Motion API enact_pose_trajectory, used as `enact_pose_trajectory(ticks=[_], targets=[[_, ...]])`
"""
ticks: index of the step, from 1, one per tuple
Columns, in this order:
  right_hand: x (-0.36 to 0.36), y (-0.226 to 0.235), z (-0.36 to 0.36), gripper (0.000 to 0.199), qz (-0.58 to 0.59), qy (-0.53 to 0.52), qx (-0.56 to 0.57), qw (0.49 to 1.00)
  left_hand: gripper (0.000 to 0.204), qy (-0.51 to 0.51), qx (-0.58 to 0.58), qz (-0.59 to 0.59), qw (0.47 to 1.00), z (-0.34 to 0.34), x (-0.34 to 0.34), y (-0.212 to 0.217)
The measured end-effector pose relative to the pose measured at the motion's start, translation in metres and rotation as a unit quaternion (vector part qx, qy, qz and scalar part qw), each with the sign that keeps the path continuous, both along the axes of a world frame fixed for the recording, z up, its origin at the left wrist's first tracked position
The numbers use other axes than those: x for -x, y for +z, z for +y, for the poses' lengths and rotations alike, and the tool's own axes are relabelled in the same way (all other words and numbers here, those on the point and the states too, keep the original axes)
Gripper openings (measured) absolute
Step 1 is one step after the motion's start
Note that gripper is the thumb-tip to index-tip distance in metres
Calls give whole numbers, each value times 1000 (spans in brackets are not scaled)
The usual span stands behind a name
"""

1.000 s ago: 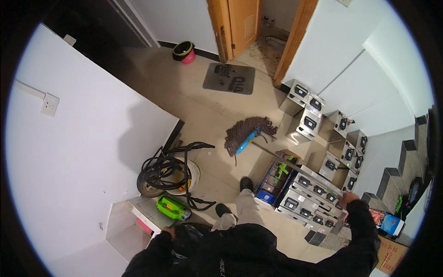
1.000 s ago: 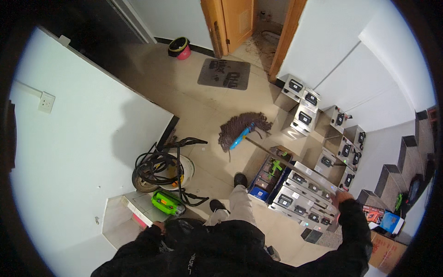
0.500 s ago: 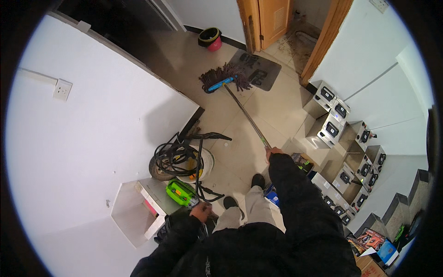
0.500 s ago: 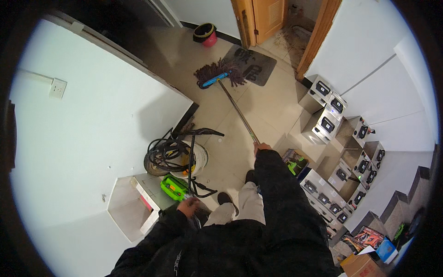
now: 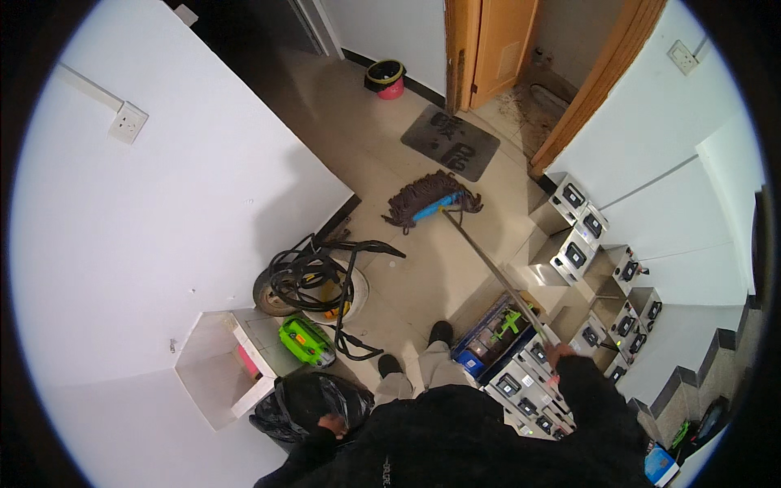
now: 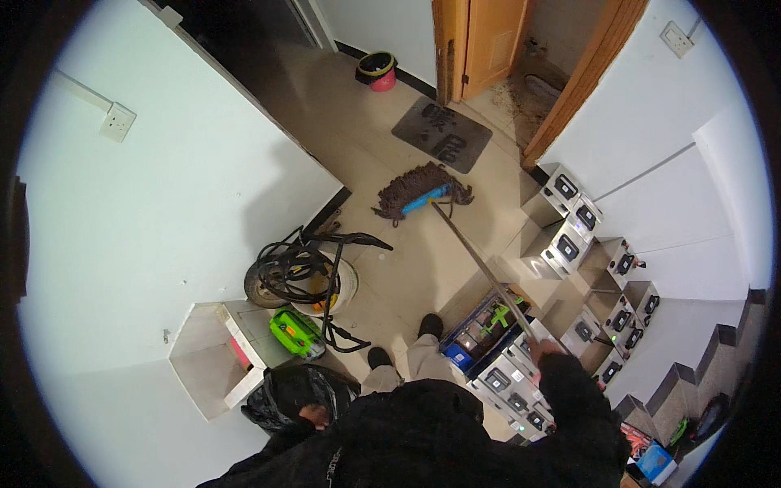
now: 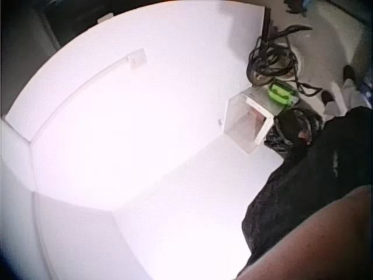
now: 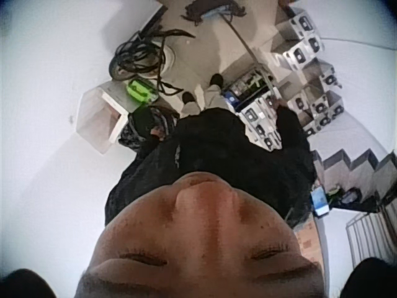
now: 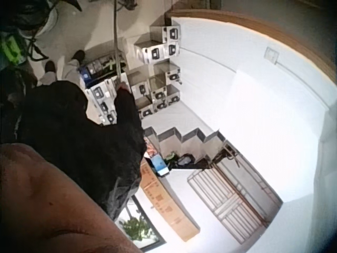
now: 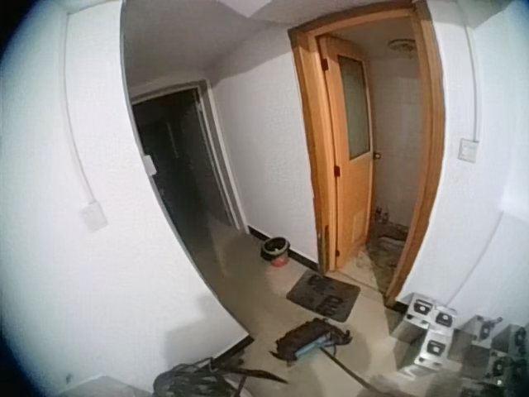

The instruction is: The person mops the tiled floor of a scooter shop and a small bathroom using a long-handled mop. They move through the showroom, mop near scooters and a seating area, then enter a bathroom to mop around a squat toilet and wring the mop in a bucket.

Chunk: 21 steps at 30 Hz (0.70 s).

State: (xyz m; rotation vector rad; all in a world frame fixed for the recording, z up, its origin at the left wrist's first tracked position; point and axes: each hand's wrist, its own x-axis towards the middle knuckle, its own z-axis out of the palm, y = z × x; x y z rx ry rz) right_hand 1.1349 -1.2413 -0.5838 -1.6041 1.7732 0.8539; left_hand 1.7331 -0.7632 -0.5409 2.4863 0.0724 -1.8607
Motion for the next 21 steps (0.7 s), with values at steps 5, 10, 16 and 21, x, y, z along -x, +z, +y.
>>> enact_pose_trajectory(ticks=[5, 10, 16, 21], targets=[[-194, -91, -108, 49, -269, -88, 49, 958, 45, -132, 7, 51, 990, 10, 0, 5], [-303, -106, -110, 61, -213, -79, 83, 970, 41, -212, 220, -114, 946, -74, -72, 2], [-145, -12, -3, 50, -204, 110, 96, 968, 39, 1, 220, -51, 974, -60, -90, -1], [-66, 134, 129, 76, -9, -113, -22, 993, 38, -2, 37, 8, 999, 54, -53, -9]])
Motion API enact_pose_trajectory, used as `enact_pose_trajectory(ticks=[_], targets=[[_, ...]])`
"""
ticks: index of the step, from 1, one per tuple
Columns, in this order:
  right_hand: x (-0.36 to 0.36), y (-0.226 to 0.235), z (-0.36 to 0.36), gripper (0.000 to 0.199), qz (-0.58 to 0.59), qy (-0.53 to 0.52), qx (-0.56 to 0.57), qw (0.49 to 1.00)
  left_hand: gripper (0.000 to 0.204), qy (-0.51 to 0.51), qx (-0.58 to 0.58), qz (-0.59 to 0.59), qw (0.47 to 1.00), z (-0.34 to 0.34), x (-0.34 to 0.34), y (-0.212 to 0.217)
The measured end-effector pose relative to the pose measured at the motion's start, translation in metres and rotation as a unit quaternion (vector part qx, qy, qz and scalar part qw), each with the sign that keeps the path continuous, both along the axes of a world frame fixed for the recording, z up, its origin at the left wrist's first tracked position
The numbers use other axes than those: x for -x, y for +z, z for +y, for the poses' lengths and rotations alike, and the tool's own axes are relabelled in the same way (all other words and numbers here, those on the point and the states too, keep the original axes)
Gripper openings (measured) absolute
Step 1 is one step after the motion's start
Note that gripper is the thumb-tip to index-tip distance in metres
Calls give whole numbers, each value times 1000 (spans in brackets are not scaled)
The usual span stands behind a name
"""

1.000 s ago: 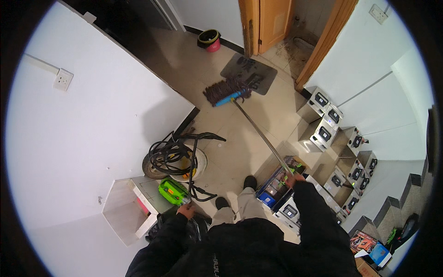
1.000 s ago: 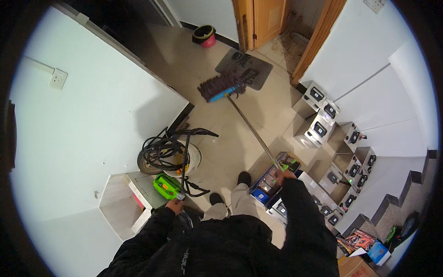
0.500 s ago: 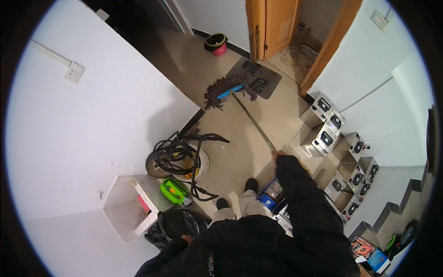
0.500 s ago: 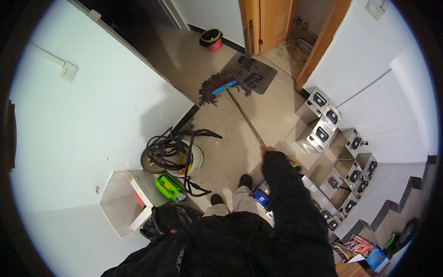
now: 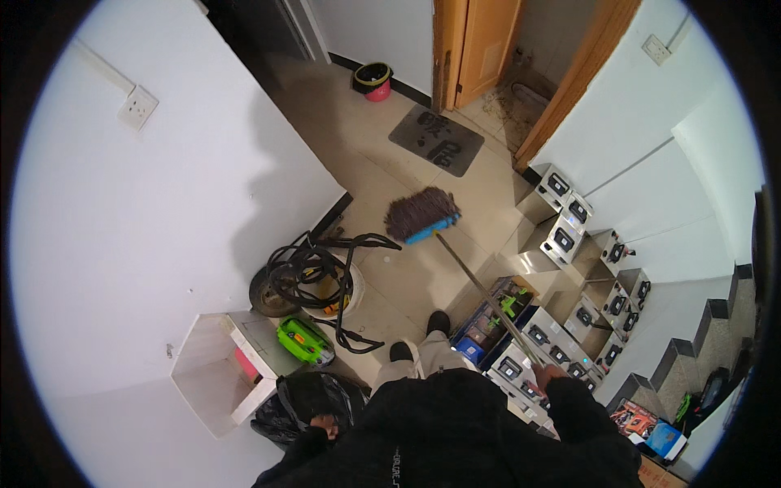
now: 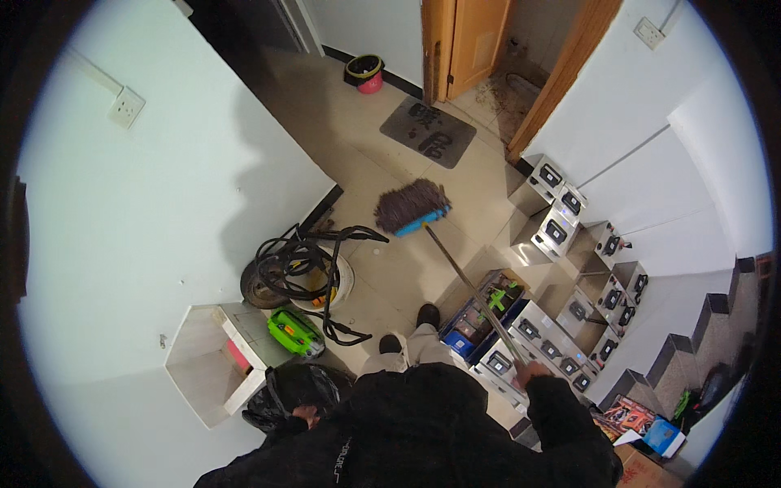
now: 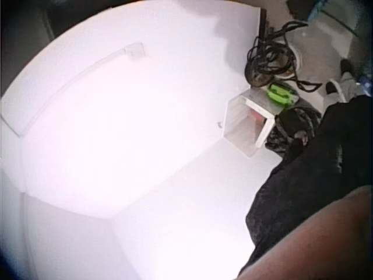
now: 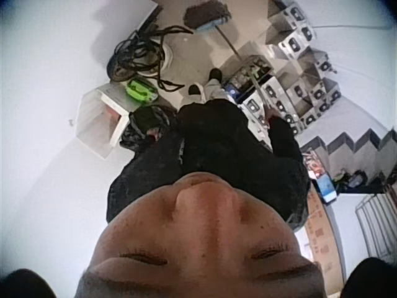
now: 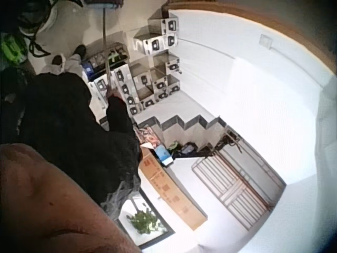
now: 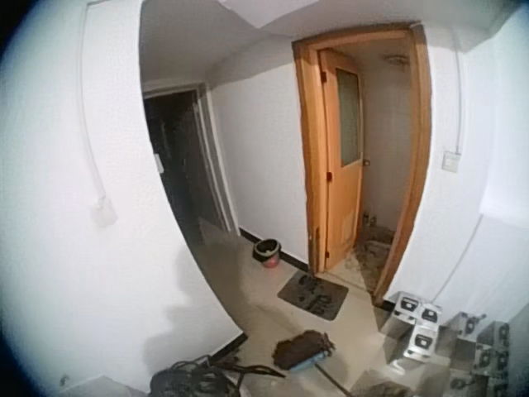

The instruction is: The person mops the tiled floor of a scooter shop and a small bathroom using a long-handled mop. They move through the showroom, mop near scooters and a seating area, then enter a bathroom to mop around a squat toilet and wring the mop in a bucket.

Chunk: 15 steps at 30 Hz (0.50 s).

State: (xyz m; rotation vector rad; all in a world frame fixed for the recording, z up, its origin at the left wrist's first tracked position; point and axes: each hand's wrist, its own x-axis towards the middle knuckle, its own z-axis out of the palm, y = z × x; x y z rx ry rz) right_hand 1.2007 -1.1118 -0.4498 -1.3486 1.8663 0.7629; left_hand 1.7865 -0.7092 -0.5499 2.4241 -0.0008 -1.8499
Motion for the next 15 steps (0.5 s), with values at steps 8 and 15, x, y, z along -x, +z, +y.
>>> enact_pose_trajectory(ticks=[8, 15], targets=[[-88, -174, -83, 59, -110, 98, 72, 986, 42, -184, -34, 69, 980, 59, -18, -46], [-245, -244, -202, 42, -164, 293, 256, 906, 41, -57, 323, -200, 923, -112, -109, 7]])
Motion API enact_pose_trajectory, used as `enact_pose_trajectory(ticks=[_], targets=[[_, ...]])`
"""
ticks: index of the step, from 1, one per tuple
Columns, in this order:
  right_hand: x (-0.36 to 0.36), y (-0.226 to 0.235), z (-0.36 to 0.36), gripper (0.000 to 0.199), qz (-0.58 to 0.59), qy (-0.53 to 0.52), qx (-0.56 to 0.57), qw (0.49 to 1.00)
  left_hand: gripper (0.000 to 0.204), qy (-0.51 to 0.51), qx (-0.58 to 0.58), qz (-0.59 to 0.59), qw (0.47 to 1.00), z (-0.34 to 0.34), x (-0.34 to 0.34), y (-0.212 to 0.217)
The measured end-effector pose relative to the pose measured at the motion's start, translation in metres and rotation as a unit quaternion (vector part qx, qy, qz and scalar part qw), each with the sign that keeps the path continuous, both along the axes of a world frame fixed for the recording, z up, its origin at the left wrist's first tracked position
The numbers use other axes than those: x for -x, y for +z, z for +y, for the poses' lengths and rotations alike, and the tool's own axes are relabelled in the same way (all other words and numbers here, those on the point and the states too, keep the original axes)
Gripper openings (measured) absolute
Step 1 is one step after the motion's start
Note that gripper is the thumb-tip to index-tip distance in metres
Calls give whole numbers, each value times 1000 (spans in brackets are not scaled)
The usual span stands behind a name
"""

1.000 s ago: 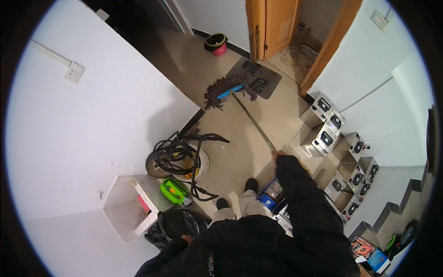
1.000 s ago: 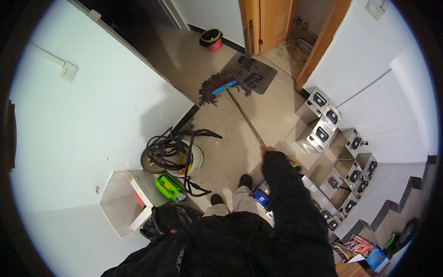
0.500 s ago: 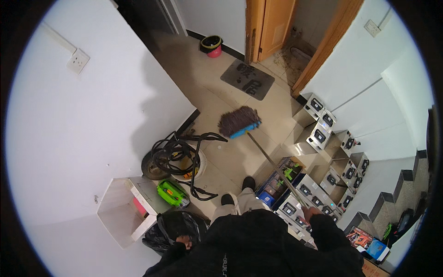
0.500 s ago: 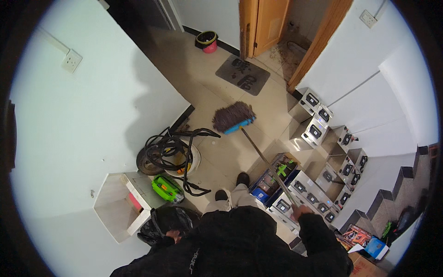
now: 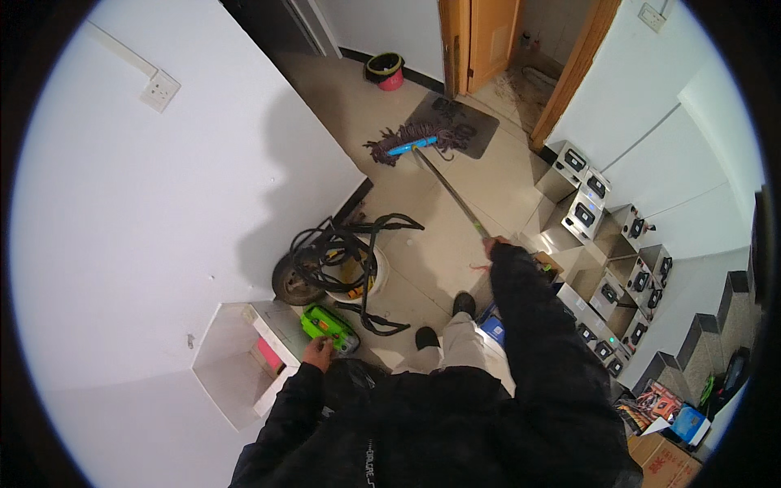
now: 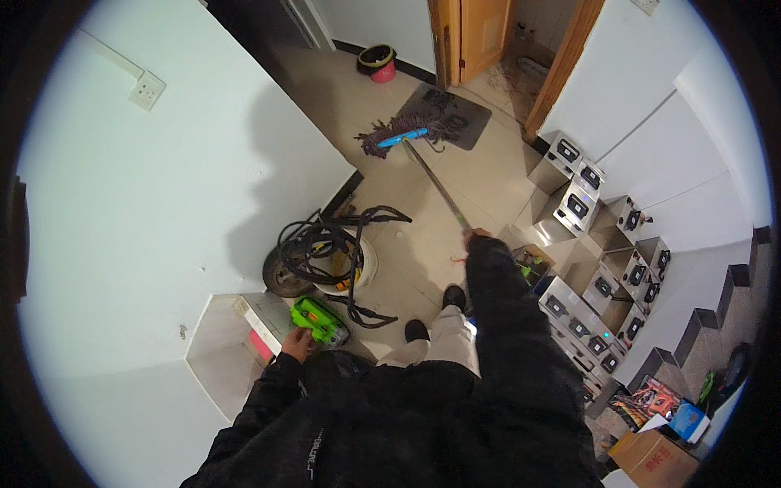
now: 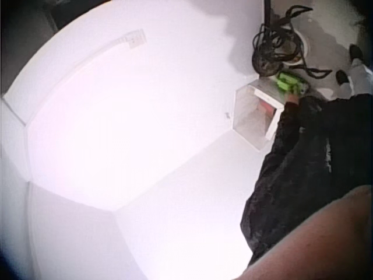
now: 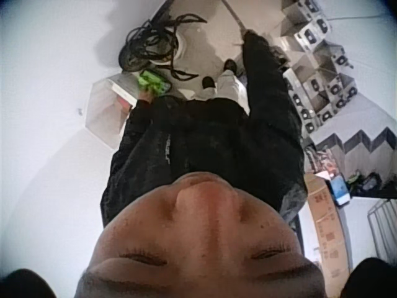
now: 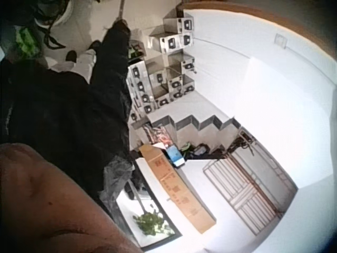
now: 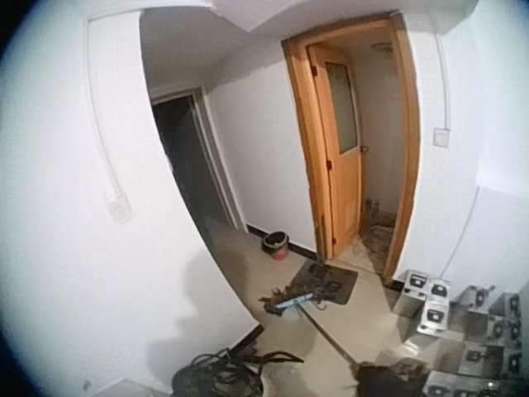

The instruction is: The person mops the tiled floor of a scooter shop and a small bathroom using a long-handled mop. They move through the showroom, mop near scooters and a seating area, then enter a bathroom to mop around a squat toilet and wring the mop in a bucket.

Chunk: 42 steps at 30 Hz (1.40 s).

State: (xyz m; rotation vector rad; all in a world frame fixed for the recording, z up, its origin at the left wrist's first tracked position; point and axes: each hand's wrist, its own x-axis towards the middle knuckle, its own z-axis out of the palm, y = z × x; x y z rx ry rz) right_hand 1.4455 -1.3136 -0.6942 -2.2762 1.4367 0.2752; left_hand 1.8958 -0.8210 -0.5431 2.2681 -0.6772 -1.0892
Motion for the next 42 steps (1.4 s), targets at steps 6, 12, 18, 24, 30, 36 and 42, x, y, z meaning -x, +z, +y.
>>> enact_pose_trajectory(ticks=[6, 12, 18, 24, 30, 36, 42], targets=[[196, 110, 4, 65, 103, -266, -169, 943, 36, -71, -20, 2, 997, -68, 15, 55], [367, 296, 52, 63, 239, -320, -142, 906, 34, -249, -279, 19, 927, -10, 44, -3], [405, 451, -19, 50, 307, -348, -181, 867, 32, -315, -396, 96, 857, -63, 35, -41], [347, 535, -104, 58, 306, -226, -100, 919, 30, -574, -212, -100, 785, -365, 39, -78], [292, 569, -151, 37, -49, -312, 48, 948, 38, -433, 152, -47, 887, -732, 196, 66], [236, 466, -218, 24, -437, -620, 261, 597, 53, -598, 586, -228, 498, -1023, 447, 330], [199, 378, -263, 33, -315, -613, 580, 435, 55, -504, 710, -460, 172, -1247, 604, 378]])
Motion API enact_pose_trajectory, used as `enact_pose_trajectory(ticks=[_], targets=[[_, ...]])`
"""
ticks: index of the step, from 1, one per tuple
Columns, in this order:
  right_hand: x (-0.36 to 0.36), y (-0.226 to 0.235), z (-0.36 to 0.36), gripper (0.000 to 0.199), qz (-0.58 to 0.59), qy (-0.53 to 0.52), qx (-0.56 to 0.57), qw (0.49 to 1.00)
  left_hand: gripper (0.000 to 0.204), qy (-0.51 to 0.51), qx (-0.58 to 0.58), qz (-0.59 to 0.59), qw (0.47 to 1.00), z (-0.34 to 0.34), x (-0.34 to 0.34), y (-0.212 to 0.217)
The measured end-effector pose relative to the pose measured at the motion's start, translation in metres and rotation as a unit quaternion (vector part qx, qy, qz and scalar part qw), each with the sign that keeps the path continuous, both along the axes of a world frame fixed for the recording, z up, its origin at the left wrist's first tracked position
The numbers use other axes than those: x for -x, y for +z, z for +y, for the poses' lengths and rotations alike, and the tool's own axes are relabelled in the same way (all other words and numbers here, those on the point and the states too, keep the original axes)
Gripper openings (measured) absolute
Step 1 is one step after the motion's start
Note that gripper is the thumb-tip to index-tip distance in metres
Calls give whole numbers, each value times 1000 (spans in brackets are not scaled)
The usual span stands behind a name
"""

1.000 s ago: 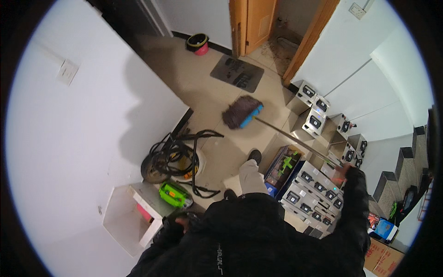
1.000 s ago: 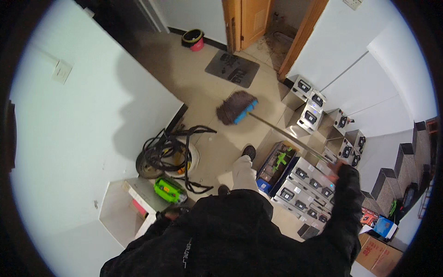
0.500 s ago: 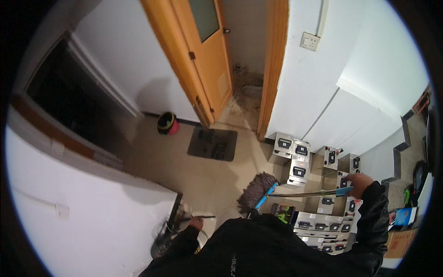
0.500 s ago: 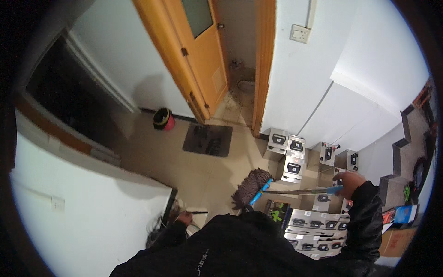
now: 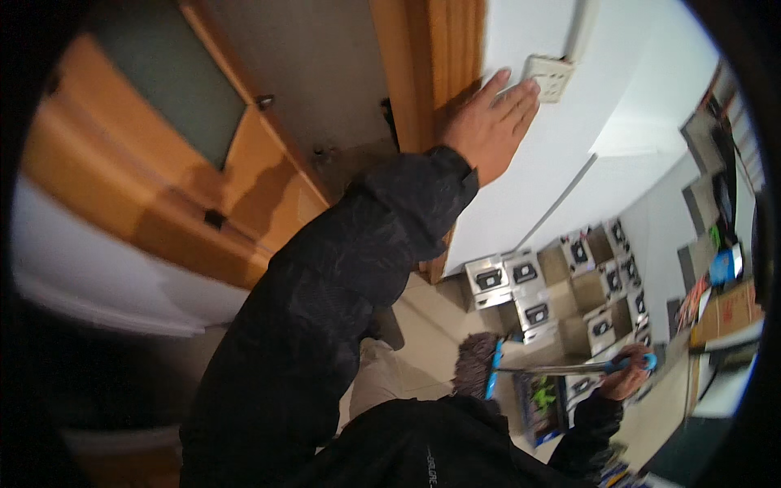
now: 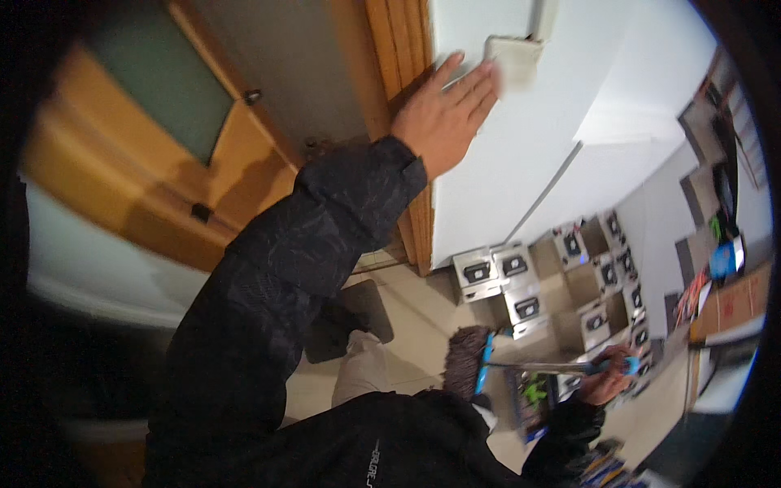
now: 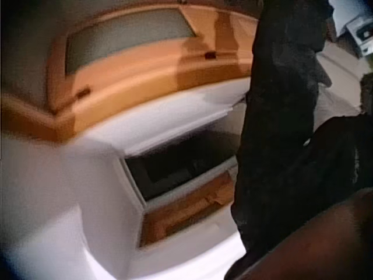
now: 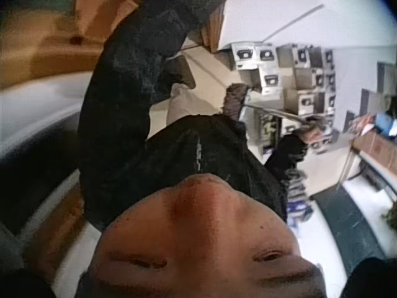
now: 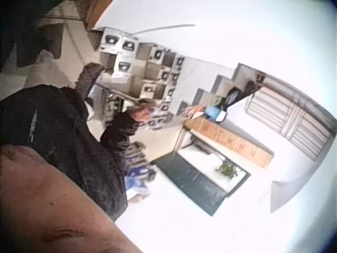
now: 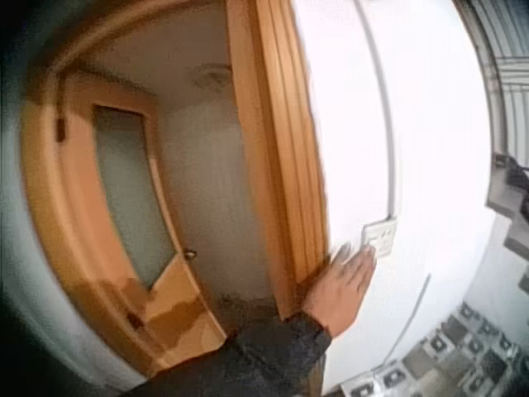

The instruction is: The person mops the tiled floor of a scooter shop and a small bathroom using a long-handled mop. They move through the showroom, mop near scooters and a seating area, then enter a bathroom to mop around a squat toilet and wring the mop in a bucket.

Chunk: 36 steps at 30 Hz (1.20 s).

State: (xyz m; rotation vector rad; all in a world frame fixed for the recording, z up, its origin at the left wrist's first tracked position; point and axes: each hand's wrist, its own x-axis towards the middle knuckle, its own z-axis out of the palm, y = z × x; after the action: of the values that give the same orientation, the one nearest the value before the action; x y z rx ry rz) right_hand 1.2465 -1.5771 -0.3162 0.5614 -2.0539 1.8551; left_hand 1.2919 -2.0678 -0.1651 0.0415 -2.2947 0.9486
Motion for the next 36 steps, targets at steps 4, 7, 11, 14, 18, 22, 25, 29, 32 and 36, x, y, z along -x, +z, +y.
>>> enact_pose_trajectory(ticks=[4, 7, 11, 14, 18, 22, 25, 29, 32, 36], targets=[[-42, 6, -23, 48, 20, -149, -114, 982, 55, -143, -134, 72, 978, -39, 18, -30], [-65, 10, -58, 51, -16, -206, -129, 970, 54, -206, -205, 42, 956, -22, 1, -30], [-101, 14, -91, 48, -101, -200, -149, 963, 53, -304, -284, -30, 909, -7, -20, -14], [-140, -1, -113, 42, -145, -206, -126, 960, 50, -198, -226, -77, 951, -8, -21, -2], [-180, -40, -169, 25, -197, -181, -219, 938, 29, -427, -478, -198, 742, -12, -57, -15], [-195, -79, -264, 28, -217, -11, -403, 889, 55, -530, -610, -332, 488, -38, -142, -70], [-181, -91, -352, 28, -18, 237, -537, 809, 62, -414, -655, -343, 531, -88, -180, -95], [-169, -72, -485, 28, -79, 369, -466, 800, 17, -119, -530, -419, 728, -192, -189, -67], [-172, -41, -552, 31, -187, 447, -427, 763, 25, -65, -532, -406, 740, -260, -205, -20], [-177, -57, -565, 44, -251, 571, -372, 688, 18, 1, -529, -362, 768, -302, -268, 38]])
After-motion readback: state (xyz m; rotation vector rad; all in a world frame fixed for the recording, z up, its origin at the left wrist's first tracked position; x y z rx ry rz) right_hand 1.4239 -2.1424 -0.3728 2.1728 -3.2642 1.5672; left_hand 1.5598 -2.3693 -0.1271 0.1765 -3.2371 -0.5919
